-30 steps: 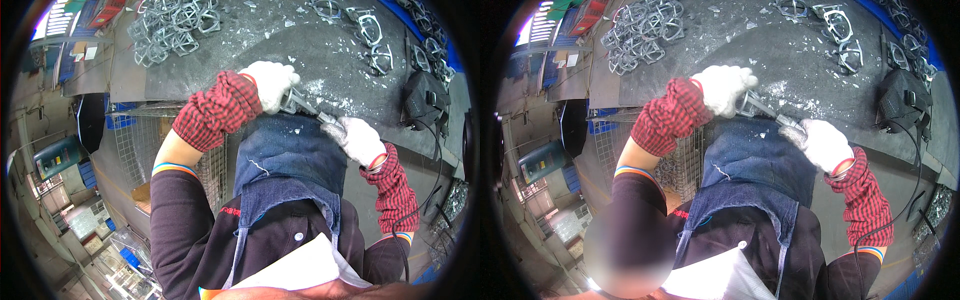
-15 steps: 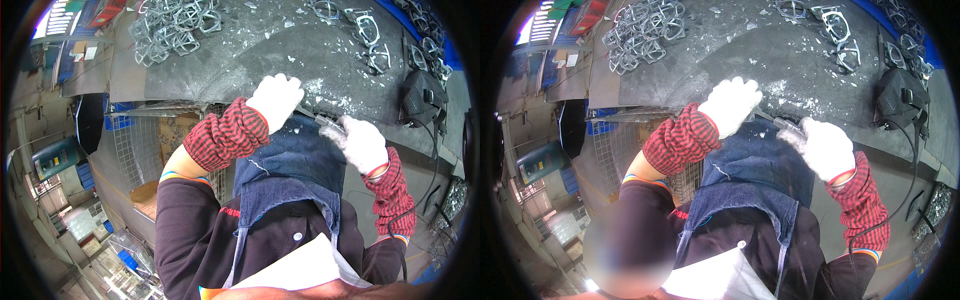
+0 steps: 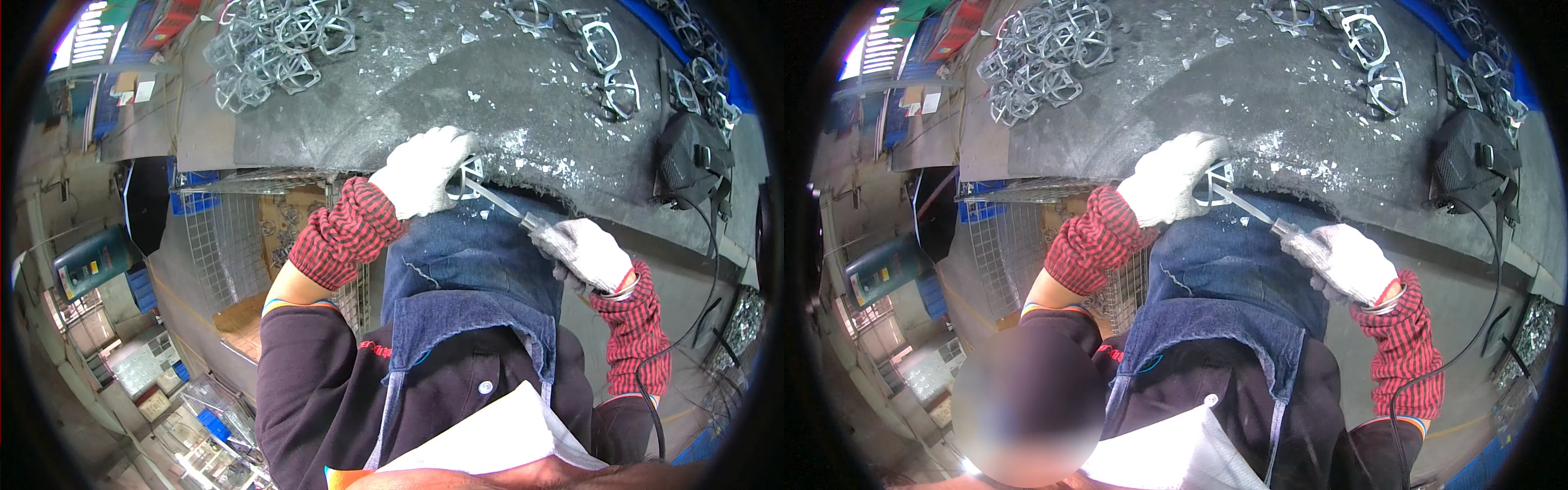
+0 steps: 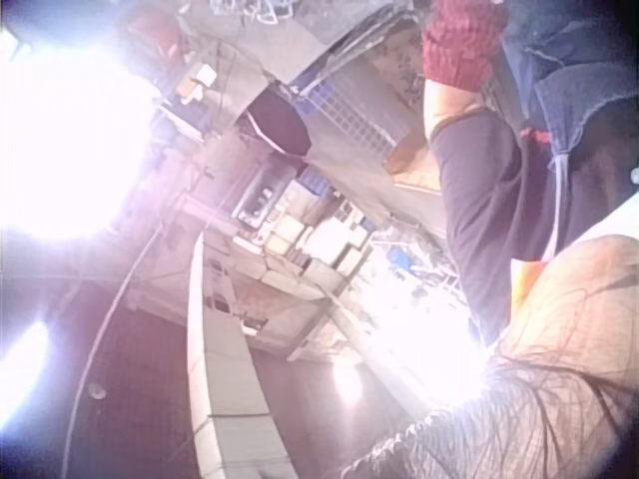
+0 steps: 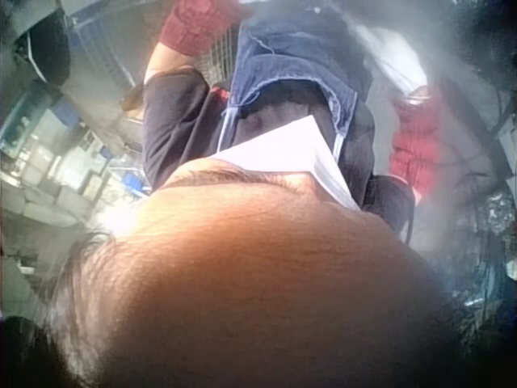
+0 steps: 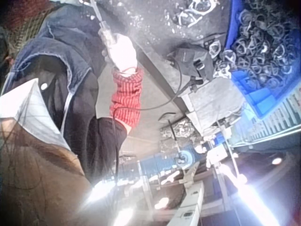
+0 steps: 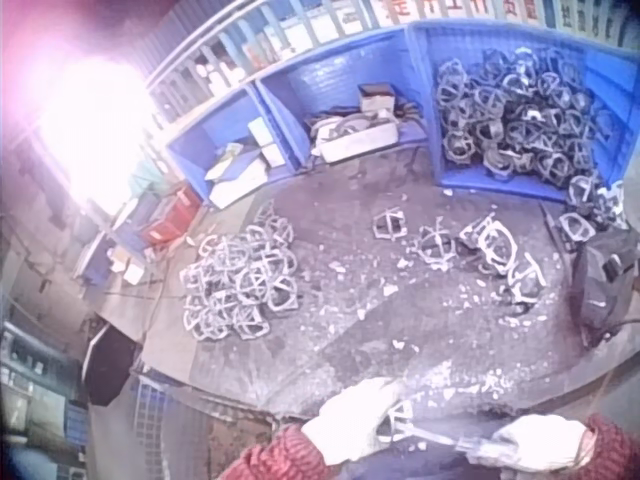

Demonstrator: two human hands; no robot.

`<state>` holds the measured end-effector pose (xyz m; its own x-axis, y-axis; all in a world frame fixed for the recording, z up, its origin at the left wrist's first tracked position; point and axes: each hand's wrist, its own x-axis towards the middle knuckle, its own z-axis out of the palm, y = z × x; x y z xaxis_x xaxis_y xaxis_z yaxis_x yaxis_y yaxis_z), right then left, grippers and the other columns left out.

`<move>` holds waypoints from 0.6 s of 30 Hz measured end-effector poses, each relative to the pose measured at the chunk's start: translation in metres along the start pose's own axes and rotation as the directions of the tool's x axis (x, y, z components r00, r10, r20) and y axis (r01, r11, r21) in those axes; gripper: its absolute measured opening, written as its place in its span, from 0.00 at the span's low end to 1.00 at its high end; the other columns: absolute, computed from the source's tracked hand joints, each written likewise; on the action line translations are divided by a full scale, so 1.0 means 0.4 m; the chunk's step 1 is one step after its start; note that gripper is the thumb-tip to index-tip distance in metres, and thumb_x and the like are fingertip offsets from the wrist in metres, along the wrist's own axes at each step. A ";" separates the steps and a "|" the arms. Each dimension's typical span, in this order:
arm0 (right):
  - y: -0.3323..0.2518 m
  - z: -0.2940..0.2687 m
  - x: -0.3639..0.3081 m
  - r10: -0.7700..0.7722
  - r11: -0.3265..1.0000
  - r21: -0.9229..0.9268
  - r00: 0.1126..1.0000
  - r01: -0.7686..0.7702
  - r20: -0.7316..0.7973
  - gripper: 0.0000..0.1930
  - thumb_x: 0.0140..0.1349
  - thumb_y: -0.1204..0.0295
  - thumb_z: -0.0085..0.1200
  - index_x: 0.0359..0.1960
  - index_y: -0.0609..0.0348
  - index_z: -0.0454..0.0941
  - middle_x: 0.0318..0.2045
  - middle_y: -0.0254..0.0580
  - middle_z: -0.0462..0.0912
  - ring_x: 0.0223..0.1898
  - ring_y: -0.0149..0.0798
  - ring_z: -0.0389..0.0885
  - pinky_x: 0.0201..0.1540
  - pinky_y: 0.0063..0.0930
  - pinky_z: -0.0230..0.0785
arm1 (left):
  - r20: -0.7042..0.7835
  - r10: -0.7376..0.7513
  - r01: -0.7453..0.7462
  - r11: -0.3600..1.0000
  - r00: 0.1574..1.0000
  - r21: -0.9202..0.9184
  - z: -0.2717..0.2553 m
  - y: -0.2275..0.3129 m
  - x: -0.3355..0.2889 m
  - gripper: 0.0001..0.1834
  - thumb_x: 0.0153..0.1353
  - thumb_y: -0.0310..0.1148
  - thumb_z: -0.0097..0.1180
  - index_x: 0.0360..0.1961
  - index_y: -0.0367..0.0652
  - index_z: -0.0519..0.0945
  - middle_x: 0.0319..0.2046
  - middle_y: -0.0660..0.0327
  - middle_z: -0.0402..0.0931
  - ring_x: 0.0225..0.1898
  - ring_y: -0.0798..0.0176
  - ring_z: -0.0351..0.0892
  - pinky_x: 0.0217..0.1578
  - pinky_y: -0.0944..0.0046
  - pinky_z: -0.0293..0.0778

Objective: The person smooths the edges of small metal frame components on a workbench using a hand file.

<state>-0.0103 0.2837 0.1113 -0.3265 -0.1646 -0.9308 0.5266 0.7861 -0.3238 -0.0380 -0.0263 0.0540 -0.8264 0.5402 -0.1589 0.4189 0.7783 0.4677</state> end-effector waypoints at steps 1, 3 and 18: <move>0.004 0.002 -0.007 -0.005 1.000 0.007 1.000 0.005 -0.018 0.25 0.72 0.44 0.60 0.45 0.55 0.88 0.21 0.34 0.83 0.18 0.27 0.80 0.22 0.26 0.71 | 0.018 -0.014 0.014 1.000 1.000 -0.001 0.001 0.000 0.000 0.38 0.54 0.46 0.76 0.64 0.49 0.76 0.56 0.53 0.77 0.59 0.43 0.79 0.55 0.47 0.80; 0.012 0.006 -0.014 -0.009 1.000 0.014 0.999 0.010 -0.035 0.25 0.72 0.43 0.60 0.46 0.54 0.88 0.21 0.34 0.84 0.19 0.27 0.81 0.23 0.26 0.72 | 0.038 -0.029 0.029 1.000 0.999 -0.003 0.001 -0.001 0.002 0.39 0.53 0.47 0.77 0.65 0.49 0.76 0.55 0.53 0.77 0.59 0.42 0.80 0.55 0.47 0.81; -0.029 -0.011 0.077 -0.018 1.000 0.016 1.000 0.018 0.020 0.32 0.67 0.36 0.62 0.45 0.58 0.86 0.23 0.37 0.82 0.18 0.30 0.79 0.20 0.27 0.70 | 0.064 0.150 -0.161 0.958 0.987 0.239 0.000 0.028 0.006 0.28 0.51 0.27 0.67 0.56 0.40 0.78 0.50 0.51 0.74 0.51 0.47 0.77 0.49 0.49 0.78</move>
<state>-0.0298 0.2722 0.0870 -0.3201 -0.1909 -0.9279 0.5329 0.7735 -0.3430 -0.0355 -0.0164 0.0590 -0.7285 0.6701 -0.1423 0.6241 0.7348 0.2656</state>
